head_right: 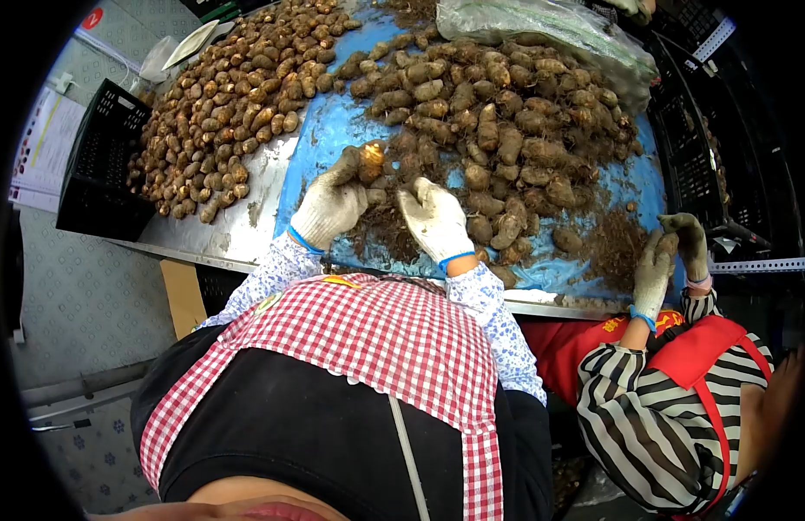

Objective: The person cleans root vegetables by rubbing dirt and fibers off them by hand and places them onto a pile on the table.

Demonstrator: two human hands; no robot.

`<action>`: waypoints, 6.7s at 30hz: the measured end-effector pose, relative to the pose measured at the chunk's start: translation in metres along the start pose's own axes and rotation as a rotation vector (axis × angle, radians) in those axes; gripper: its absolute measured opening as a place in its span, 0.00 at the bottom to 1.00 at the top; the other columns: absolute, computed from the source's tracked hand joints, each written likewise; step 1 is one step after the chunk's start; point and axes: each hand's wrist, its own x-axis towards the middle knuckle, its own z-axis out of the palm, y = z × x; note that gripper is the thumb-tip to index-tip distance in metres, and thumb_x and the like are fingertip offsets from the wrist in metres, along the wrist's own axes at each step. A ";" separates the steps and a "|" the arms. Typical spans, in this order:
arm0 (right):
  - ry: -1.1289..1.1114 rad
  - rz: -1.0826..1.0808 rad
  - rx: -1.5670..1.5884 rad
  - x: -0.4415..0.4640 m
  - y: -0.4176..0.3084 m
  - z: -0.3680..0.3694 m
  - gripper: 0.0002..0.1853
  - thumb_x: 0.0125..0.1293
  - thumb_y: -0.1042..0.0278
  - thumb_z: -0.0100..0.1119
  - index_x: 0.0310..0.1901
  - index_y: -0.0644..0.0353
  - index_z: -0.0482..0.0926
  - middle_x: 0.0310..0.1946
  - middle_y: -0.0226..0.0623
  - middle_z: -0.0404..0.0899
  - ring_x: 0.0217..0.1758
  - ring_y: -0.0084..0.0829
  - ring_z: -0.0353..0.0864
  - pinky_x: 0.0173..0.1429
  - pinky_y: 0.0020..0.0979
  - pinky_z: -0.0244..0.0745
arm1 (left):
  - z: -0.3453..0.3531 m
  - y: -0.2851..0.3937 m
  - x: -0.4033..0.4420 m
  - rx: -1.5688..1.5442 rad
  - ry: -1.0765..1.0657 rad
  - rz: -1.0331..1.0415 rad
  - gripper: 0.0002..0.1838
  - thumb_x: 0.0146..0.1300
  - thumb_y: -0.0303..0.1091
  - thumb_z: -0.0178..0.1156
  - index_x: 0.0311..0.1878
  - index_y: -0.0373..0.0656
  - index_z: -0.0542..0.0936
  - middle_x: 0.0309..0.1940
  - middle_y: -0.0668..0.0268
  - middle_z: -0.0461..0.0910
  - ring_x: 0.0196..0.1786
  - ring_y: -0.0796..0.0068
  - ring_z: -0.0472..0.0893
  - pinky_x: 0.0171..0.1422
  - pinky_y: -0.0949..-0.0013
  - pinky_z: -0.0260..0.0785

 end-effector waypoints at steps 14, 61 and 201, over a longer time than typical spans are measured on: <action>0.167 -0.301 0.243 0.009 -0.022 -0.008 0.13 0.64 0.70 0.65 0.47 0.66 0.78 0.42 0.45 0.80 0.42 0.40 0.82 0.47 0.38 0.79 | 0.033 0.002 -0.022 0.313 -0.207 -0.065 0.23 0.70 0.27 0.51 0.68 0.39 0.65 0.63 0.55 0.70 0.60 0.62 0.75 0.59 0.59 0.76; -0.007 -0.096 -0.192 0.003 0.010 0.004 0.13 0.64 0.60 0.57 0.31 0.62 0.76 0.30 0.50 0.80 0.35 0.49 0.82 0.41 0.46 0.76 | 0.016 0.004 -0.012 0.049 -0.120 -0.190 0.39 0.71 0.61 0.49 0.63 0.30 0.71 0.38 0.60 0.79 0.30 0.77 0.73 0.27 0.74 0.64; 0.049 0.101 0.100 0.004 0.005 -0.007 0.15 0.72 0.64 0.53 0.54 0.64 0.77 0.50 0.51 0.81 0.54 0.40 0.82 0.53 0.34 0.77 | 0.024 0.004 0.002 0.140 0.055 -0.074 0.24 0.77 0.49 0.45 0.65 0.41 0.68 0.54 0.54 0.77 0.49 0.66 0.82 0.50 0.61 0.77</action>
